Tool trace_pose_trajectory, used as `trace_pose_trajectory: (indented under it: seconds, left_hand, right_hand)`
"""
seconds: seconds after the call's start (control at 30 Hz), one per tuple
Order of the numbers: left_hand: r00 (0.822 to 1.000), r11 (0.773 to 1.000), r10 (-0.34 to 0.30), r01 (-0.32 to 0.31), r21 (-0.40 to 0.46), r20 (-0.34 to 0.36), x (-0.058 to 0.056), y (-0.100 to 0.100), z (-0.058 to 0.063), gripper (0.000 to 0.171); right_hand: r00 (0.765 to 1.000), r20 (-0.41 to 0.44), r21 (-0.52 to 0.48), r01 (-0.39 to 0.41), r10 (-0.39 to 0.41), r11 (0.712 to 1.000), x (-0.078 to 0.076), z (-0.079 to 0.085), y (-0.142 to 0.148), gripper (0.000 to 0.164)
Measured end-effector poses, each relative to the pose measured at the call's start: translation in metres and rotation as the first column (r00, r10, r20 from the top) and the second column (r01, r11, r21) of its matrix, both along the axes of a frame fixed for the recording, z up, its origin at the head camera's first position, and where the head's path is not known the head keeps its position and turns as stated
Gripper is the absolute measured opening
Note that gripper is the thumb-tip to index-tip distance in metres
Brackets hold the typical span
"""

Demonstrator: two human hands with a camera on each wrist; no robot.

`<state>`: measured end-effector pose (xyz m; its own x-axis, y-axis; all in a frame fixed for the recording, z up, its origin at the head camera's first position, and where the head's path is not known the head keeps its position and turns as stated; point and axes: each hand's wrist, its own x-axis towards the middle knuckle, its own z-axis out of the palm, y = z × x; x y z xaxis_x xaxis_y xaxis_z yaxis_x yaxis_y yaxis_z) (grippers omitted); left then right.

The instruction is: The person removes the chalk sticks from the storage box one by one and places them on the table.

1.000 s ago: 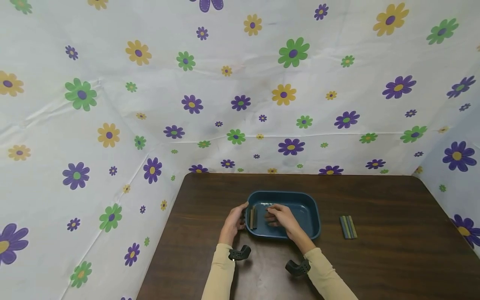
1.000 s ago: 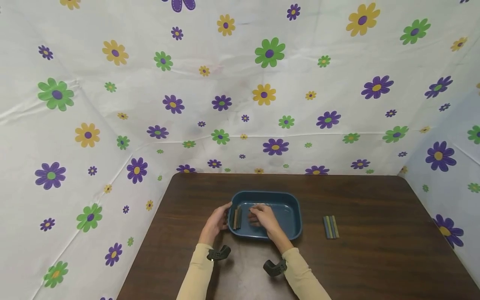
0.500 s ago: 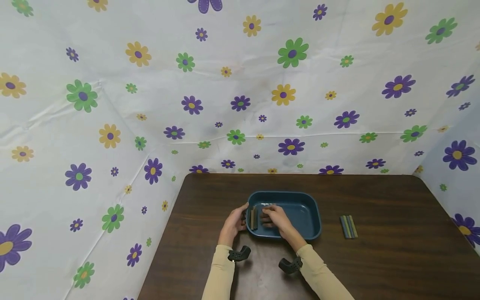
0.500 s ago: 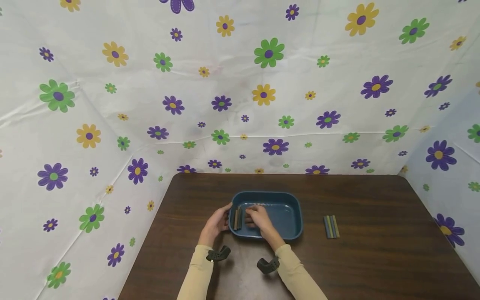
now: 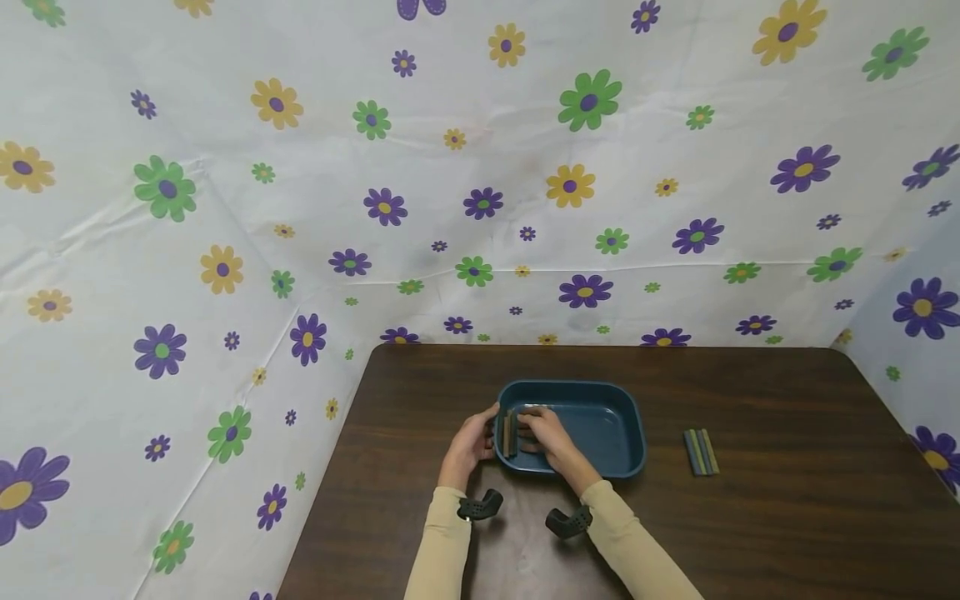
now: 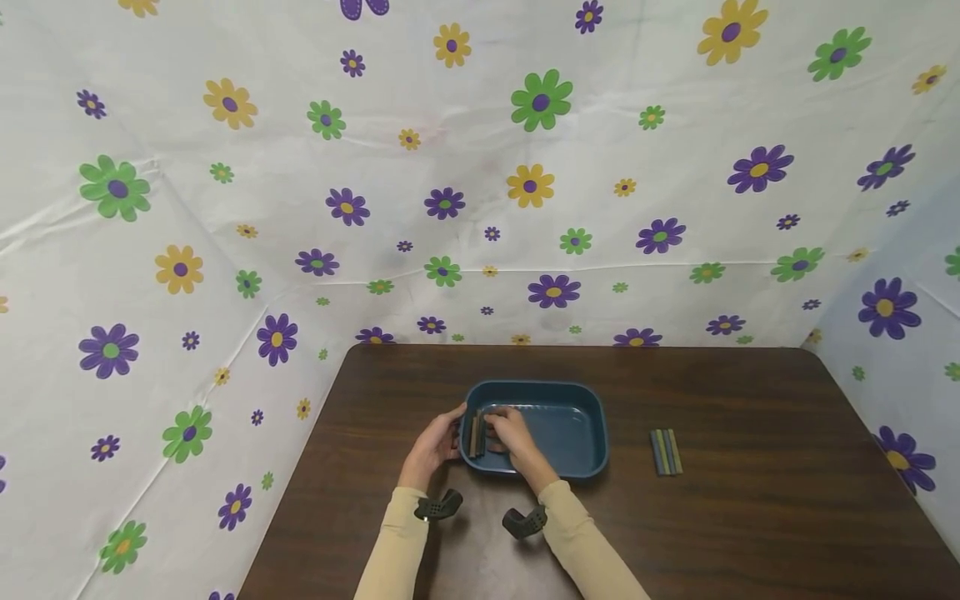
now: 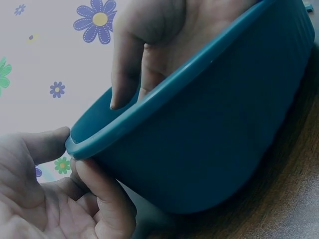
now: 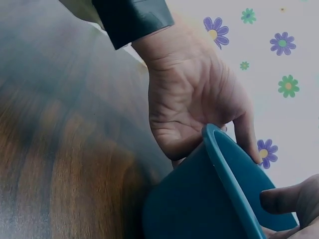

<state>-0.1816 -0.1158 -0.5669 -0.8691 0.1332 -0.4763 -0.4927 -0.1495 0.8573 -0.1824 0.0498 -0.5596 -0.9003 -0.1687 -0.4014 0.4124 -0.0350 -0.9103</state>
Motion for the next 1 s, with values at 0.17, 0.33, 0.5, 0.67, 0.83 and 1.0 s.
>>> trace_pose_trajectory:
  seconds: [0.17, 0.33, 0.5, 0.67, 0.83, 1.0]
  left_hand:
    - [1.000, 1.000, -0.003, 0.003, 0.002, 0.001, 0.000, -0.001, -0.002, 0.037]
    - [1.000, 1.000, -0.006, 0.006, 0.000, -0.003, -0.001, -0.001, -0.003, 0.035]
    - [1.000, 1.000, 0.001, -0.001, 0.010, -0.002, -0.001, 0.000, -0.004, 0.036]
    - [1.000, 1.000, 0.003, -0.003, 0.006, 0.002, -0.001, 0.000, -0.004, 0.036]
    - [1.000, 1.000, -0.001, 0.001, -0.003, -0.010, 0.001, 0.000, -0.001, 0.038]
    - [1.000, 1.000, -0.005, 0.005, -0.005, -0.021, 0.002, -0.001, -0.001, 0.040]
  right_hand:
    - [1.000, -0.012, -0.009, 0.009, -0.009, 1.000, -0.001, -0.001, -0.005, 0.041]
    - [0.998, -0.056, 0.008, 0.006, -0.006, 1.000, -0.001, -0.004, -0.008, 0.043]
    - [0.995, -0.097, 0.042, 0.012, -0.007, 0.999, 0.000, -0.005, -0.009, 0.045]
    - [0.990, -0.143, 0.112, 0.006, 0.010, 0.994, -0.001, -0.007, -0.010, 0.046]
    - [0.980, -0.192, 0.223, -0.004, 0.047, 0.975, -0.002, -0.010, -0.012, 0.045]
    - [0.974, -0.219, 0.297, 0.005, 0.063, 0.955, -0.004, -0.010, -0.014, 0.043]
